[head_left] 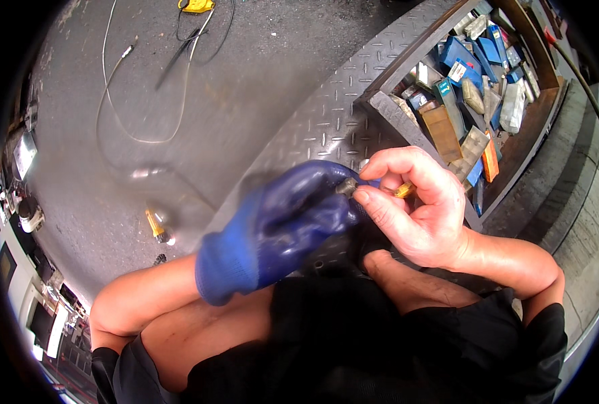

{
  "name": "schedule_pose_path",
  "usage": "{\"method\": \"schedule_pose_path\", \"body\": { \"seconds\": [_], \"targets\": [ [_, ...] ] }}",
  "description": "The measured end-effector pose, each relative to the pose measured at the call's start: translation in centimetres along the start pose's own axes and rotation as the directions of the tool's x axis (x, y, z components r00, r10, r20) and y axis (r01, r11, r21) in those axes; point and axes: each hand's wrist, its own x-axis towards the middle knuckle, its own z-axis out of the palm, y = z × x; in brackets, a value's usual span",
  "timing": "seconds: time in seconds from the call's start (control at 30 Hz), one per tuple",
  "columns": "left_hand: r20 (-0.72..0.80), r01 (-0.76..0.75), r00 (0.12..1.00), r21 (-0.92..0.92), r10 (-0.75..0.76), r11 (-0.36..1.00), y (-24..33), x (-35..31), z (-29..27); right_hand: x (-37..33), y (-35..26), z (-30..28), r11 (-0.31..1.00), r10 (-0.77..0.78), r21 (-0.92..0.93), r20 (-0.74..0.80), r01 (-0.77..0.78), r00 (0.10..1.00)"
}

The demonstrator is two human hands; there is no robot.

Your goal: The person sits on the floor and sharpens a metal tool using various sharpening stones and a small yellow block. They repeatedly rub the tool against the stones and the block, occasionally picking up new stones from a nearby box.

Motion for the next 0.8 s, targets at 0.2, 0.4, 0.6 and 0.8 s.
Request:
{"method": "schedule_pose_path", "body": {
  "seconds": [0.2,0.4,0.6,0.8],
  "targets": [
    [-0.05,0.044,0.998,-0.05,-0.047,0.998,-0.3,0.3,-0.7,-0.5,1.7,0.6,0.964,0.113,0.256,-0.158,-0.07,0.981],
    [-0.243,0.087,0.967,0.021,-0.08,0.996,2.1,0.3,-1.1,-0.2,5.0,1.4,0.963,0.091,-0.248,-0.051,-0.101,0.995],
    [-0.362,0.12,0.923,-0.045,-0.128,0.992,2.7,0.1,-1.3,0.0,8.5,2.8,0.869,0.036,-0.491,0.181,0.059,0.983],
    [-0.305,0.109,0.944,-0.064,-0.124,0.992,1.1,-0.2,-1.7,0.1,10.9,4.2,0.688,-0.002,-0.692,0.298,0.218,0.954]
  ]
}}
